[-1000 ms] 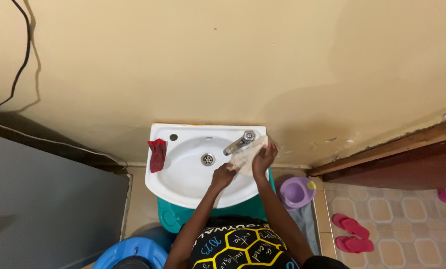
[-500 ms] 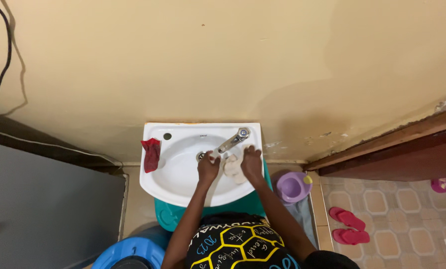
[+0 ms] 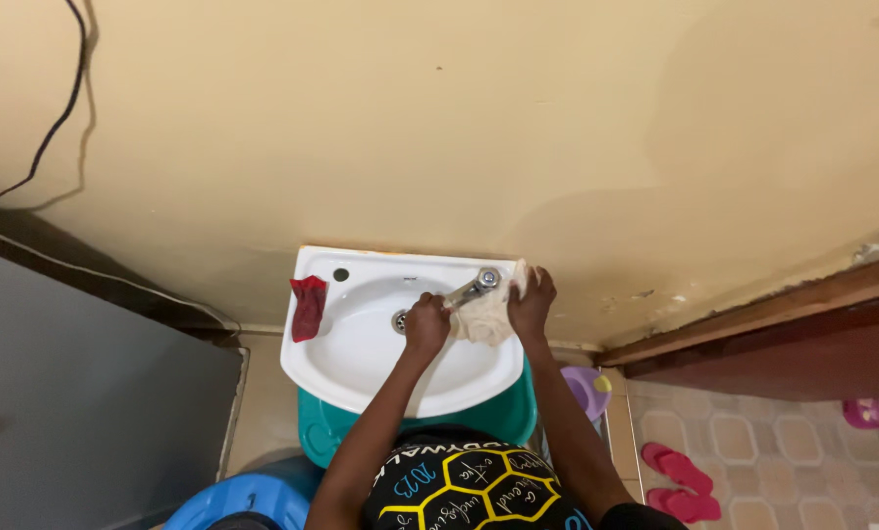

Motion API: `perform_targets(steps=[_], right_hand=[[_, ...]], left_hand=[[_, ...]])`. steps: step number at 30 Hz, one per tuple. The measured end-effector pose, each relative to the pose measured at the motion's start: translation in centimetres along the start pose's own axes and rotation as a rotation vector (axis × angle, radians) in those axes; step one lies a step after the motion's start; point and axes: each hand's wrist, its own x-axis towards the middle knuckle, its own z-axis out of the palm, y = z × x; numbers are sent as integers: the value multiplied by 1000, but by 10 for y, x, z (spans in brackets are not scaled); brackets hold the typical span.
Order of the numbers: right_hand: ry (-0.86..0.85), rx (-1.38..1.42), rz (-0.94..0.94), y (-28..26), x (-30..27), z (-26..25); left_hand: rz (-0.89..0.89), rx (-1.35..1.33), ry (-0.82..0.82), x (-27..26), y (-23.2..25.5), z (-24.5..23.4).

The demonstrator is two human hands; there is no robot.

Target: The person washes a cloth in a sink using a pink cup to pour water over it. They repeatedly wet, scrub, and wring the cloth, then rinse it under the tap and wring it again.

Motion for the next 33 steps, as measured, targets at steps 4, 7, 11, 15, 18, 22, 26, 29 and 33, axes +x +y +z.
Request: perform_targets(steps=[4,7,11,15,18,22,26,29,33], right_hand=[[-218,-233,15,-12,-27,1],[-270,-320,-85,-14,-9,10],[-321,-399,-207,-11,20,23],[-301,-300,-105,-3,4,18],[-252,-252,-59,0,-22,11],[-305,-294,-108,7,-77,-15],[-302,-399,-195,1,-113,-29],[-300,-316,-171,-1,-96,-16],[-310,-331,-185,-12,-57,19]], left_hand=[[41,-2,27,2,-7,9],[48,18,13,4,-7,11],[20,42,-28,5,-4,8],[15,56,2,4,2,5],[8,67,7,3,5,1],[20,59,32,1,9,-3],[-5,9,43,-2,16,-8],[-14,-10,41,-1,21,-13],[-31,-110,86,-11,16,-12]])
